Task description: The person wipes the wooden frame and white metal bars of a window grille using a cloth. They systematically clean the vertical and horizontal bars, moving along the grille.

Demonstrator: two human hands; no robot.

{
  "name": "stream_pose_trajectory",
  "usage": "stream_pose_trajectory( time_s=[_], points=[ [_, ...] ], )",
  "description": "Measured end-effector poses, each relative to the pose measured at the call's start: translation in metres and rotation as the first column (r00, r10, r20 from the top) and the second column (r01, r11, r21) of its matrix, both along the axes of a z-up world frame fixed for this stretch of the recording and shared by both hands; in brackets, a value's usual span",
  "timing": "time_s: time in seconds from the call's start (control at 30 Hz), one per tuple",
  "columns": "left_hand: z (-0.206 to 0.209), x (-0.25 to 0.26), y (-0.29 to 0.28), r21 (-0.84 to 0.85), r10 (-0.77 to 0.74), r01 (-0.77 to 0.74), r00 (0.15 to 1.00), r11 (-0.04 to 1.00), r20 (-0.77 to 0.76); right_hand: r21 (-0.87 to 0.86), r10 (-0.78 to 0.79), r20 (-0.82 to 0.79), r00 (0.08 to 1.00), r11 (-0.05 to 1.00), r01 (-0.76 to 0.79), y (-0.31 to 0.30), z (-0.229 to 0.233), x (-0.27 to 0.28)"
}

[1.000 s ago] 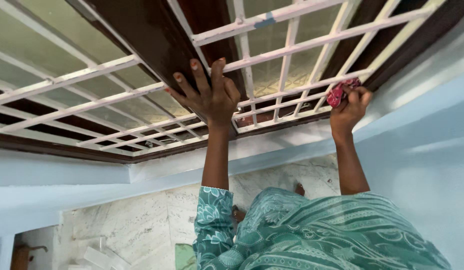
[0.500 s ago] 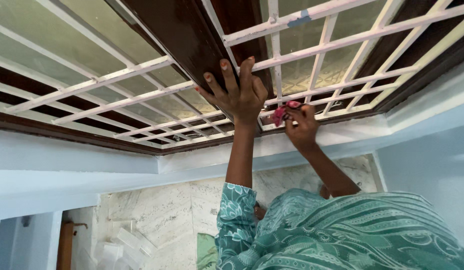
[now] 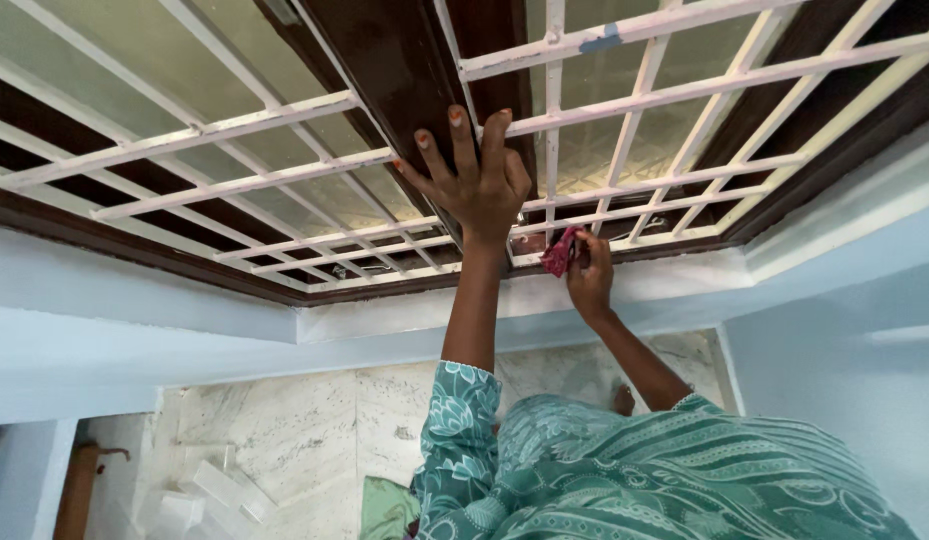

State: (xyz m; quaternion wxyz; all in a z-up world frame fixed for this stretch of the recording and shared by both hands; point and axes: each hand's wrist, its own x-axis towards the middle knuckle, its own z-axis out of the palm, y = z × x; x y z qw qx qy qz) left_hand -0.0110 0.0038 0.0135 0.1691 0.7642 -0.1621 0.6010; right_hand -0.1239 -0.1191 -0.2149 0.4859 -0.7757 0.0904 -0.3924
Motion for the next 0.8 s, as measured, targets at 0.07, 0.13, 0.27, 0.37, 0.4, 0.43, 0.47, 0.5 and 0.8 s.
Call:
stream_pose_trajectory(
  time_s=[0.07,0.13,0.27,0.37,0.4,0.43,0.47,0.5,0.8],
  points=[
    [-0.004,-0.001,0.001,0.012,0.009,-0.009,1.0,1.0,-0.003,-0.038,0.051,0.088,0.995,0.998,-0.048,0.009,0.004,0.01],
    [-0.008,-0.001,0.0,0.008,0.016,-0.016,1.0,1.0,-0.003,-0.029,0.078,0.111,0.991,0.997,-0.075,0.014,0.013,0.022],
    [-0.008,0.005,-0.001,0.009,0.038,-0.038,0.999,0.999,0.034,-0.04,0.076,-0.005,0.997,0.996,-0.076,0.013,0.025,0.026],
    [-0.01,0.006,-0.002,0.005,0.022,-0.022,0.999,1.0,0.035,-0.044,0.11,-0.059,0.992,0.993,-0.113,0.01,0.014,0.021],
    [-0.011,0.005,-0.001,0.006,0.021,-0.021,0.999,1.0,0.026,-0.03,0.128,-0.064,0.99,0.991,-0.13,0.009,0.006,0.019],
    [-0.011,0.006,-0.001,0.006,0.018,-0.018,1.0,1.0,0.022,-0.068,0.127,-0.106,0.986,0.989,-0.134,0.008,-0.002,0.017],
    [-0.011,0.004,0.0,0.005,0.016,-0.016,1.0,1.0,0.017,-0.104,0.124,-0.148,0.981,0.985,-0.14,0.006,-0.01,0.015],
    [-0.01,0.003,0.001,0.01,0.019,-0.019,1.0,1.0,0.007,-0.143,0.118,-0.182,0.976,0.979,-0.145,0.003,-0.016,0.015],
    [-0.003,-0.002,0.001,0.011,-0.007,0.007,1.0,1.0,-0.001,-0.209,-0.187,0.117,0.975,0.956,0.208,-0.022,-0.008,-0.043]
  ],
)
